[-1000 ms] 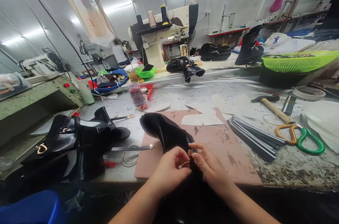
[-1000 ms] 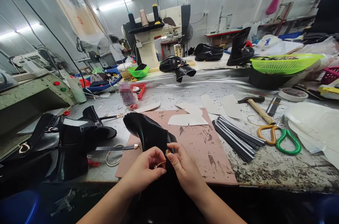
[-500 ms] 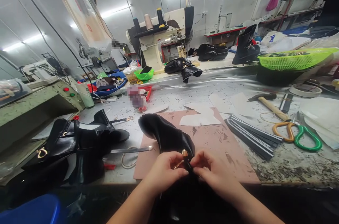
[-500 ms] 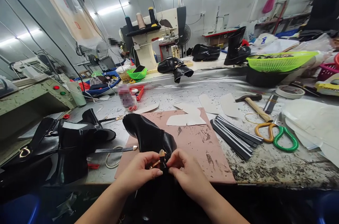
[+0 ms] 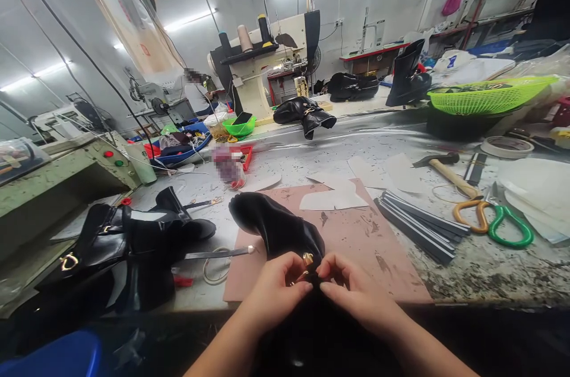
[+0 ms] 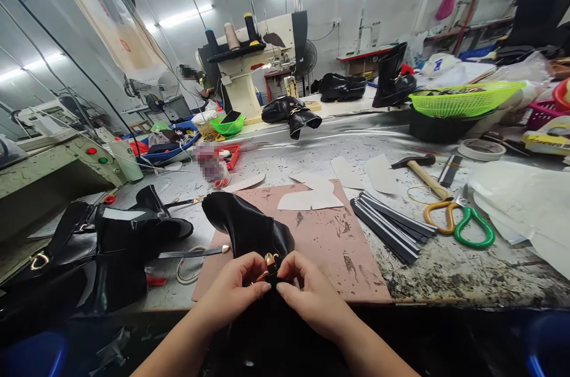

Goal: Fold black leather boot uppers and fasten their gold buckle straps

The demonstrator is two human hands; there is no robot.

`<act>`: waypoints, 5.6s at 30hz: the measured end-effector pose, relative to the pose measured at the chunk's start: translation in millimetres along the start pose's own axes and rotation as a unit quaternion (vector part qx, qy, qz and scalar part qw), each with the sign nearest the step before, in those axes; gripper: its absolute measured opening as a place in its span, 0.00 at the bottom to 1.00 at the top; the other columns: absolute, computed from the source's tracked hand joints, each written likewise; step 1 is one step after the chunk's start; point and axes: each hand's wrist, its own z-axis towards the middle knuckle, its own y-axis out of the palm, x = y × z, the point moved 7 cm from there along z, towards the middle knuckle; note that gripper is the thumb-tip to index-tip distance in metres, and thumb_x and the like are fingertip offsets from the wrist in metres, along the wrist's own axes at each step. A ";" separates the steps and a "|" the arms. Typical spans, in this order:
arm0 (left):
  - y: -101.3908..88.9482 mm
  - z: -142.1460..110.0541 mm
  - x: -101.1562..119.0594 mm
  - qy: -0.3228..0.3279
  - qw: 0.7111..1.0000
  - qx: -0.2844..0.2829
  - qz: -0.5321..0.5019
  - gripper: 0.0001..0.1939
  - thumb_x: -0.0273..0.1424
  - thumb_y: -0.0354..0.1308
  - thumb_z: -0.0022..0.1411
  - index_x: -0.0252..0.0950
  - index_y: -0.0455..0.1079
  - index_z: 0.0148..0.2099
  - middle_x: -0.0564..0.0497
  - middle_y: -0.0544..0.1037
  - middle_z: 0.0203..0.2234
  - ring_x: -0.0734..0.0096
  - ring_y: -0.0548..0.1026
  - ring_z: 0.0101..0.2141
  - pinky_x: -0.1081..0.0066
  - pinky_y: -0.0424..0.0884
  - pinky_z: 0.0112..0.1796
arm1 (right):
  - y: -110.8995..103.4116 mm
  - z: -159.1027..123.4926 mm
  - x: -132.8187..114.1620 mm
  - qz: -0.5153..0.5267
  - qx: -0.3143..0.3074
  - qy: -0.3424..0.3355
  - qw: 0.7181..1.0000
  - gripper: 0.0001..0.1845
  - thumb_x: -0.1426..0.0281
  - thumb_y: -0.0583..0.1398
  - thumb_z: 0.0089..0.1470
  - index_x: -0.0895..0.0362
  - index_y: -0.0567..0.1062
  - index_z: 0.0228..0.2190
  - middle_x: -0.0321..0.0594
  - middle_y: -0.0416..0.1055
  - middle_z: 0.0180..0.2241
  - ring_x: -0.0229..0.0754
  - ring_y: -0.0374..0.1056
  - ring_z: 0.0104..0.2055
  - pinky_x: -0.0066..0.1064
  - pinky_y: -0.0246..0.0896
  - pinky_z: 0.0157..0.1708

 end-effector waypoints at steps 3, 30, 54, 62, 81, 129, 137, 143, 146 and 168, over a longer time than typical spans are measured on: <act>1.5 0.2 -0.6 0.014 1.000 -0.020 -0.005 0.06 0.27 0.56 0.47 0.34 0.62 0.30 0.55 0.66 0.25 0.74 0.63 0.28 0.74 0.59 0.30 | -1.4 1.0 1.0 0.017 0.007 0.011 1.000 0.10 0.64 0.59 0.43 0.55 0.63 0.24 0.32 0.61 0.24 0.37 0.56 0.28 0.29 0.53 0.29; 13.0 14.5 -11.3 -0.086 0.994 -0.022 -0.067 0.11 0.36 0.56 0.49 0.34 0.63 0.23 0.57 0.65 0.17 0.78 0.65 0.18 0.76 0.65 0.19 | -6.6 -19.7 -1.1 -0.220 0.020 -0.087 0.971 0.13 0.74 0.55 0.47 0.54 0.71 0.37 0.42 0.69 0.38 0.45 0.66 0.40 0.37 0.63 0.39; 12.4 6.3 7.9 0.028 0.991 -0.116 0.052 0.04 0.24 0.52 0.49 0.35 0.67 0.29 0.56 0.66 0.23 0.73 0.63 0.28 0.75 0.59 0.30 | -14.7 -9.4 -1.1 -0.215 0.043 -0.061 0.974 0.07 0.73 0.54 0.51 0.54 0.68 0.23 0.37 0.65 0.29 0.41 0.63 0.33 0.33 0.59 0.34; 18.3 10.1 1.0 -0.012 0.993 -0.119 -0.019 0.06 0.28 0.58 0.45 0.34 0.63 0.27 0.57 0.63 0.21 0.74 0.61 0.26 0.75 0.57 0.28 | -10.3 -8.6 -4.2 -0.225 0.040 -0.064 0.972 0.07 0.74 0.53 0.51 0.54 0.68 0.24 0.37 0.66 0.29 0.42 0.64 0.33 0.34 0.59 0.34; 14.1 11.3 -6.3 -0.005 0.997 -0.080 0.009 0.07 0.31 0.57 0.47 0.35 0.62 0.28 0.56 0.65 0.23 0.73 0.61 0.26 0.74 0.58 0.28 | -11.3 -1.0 8.3 -0.114 -0.008 -0.011 0.993 0.12 0.62 0.54 0.51 0.56 0.68 0.22 0.36 0.60 0.28 0.40 0.60 0.32 0.33 0.56 0.35; 15.5 11.9 -9.6 -0.070 0.988 -0.130 -0.055 0.08 0.32 0.58 0.46 0.34 0.62 0.23 0.56 0.66 0.17 0.78 0.62 0.19 0.77 0.58 0.21 | 0.0 -6.5 -16.8 -0.149 0.036 -0.084 0.985 0.07 0.69 0.52 0.55 0.55 0.69 0.28 0.36 0.69 0.27 0.39 0.64 0.30 0.30 0.58 0.31; 16.6 13.3 -4.8 -0.030 0.992 -0.125 0.012 0.07 0.30 0.57 0.47 0.34 0.62 0.24 0.57 0.64 0.18 0.77 0.61 0.22 0.76 0.57 0.23 | 4.3 -5.3 -21.2 -0.271 0.040 -0.106 0.956 0.12 0.70 0.49 0.57 0.55 0.69 0.27 0.38 0.70 0.25 0.40 0.64 0.28 0.31 0.56 0.28; 8.2 10.4 -5.2 -0.026 0.996 -0.081 -0.018 0.10 0.31 0.59 0.46 0.34 0.60 0.23 0.58 0.63 0.18 0.78 0.59 0.22 0.77 0.56 0.23 | -6.4 3.5 -13.6 -0.168 0.053 -0.043 0.983 0.13 0.65 0.49 0.57 0.55 0.65 0.24 0.34 0.65 0.24 0.38 0.62 0.28 0.30 0.56 0.29; 3.0 9.0 -7.9 -0.026 0.996 -0.075 -0.046 0.10 0.32 0.59 0.47 0.34 0.61 0.24 0.57 0.64 0.18 0.78 0.61 0.22 0.77 0.58 0.23 | 0.8 2.7 -14.8 -0.104 -0.029 -0.031 0.994 0.10 0.65 0.50 0.56 0.56 0.68 0.30 0.36 0.67 0.29 0.40 0.64 0.33 0.31 0.59 0.33; 8.3 10.0 -7.6 0.009 0.998 -0.007 -0.068 0.12 0.38 0.52 0.55 0.34 0.65 0.26 0.55 0.65 0.19 0.75 0.63 0.22 0.77 0.59 0.21 | 2.0 -13.5 -6.3 -0.182 -0.093 -0.011 0.979 0.24 0.79 0.53 0.48 0.52 0.59 0.48 0.37 0.63 0.35 0.40 0.62 0.37 0.34 0.60 0.40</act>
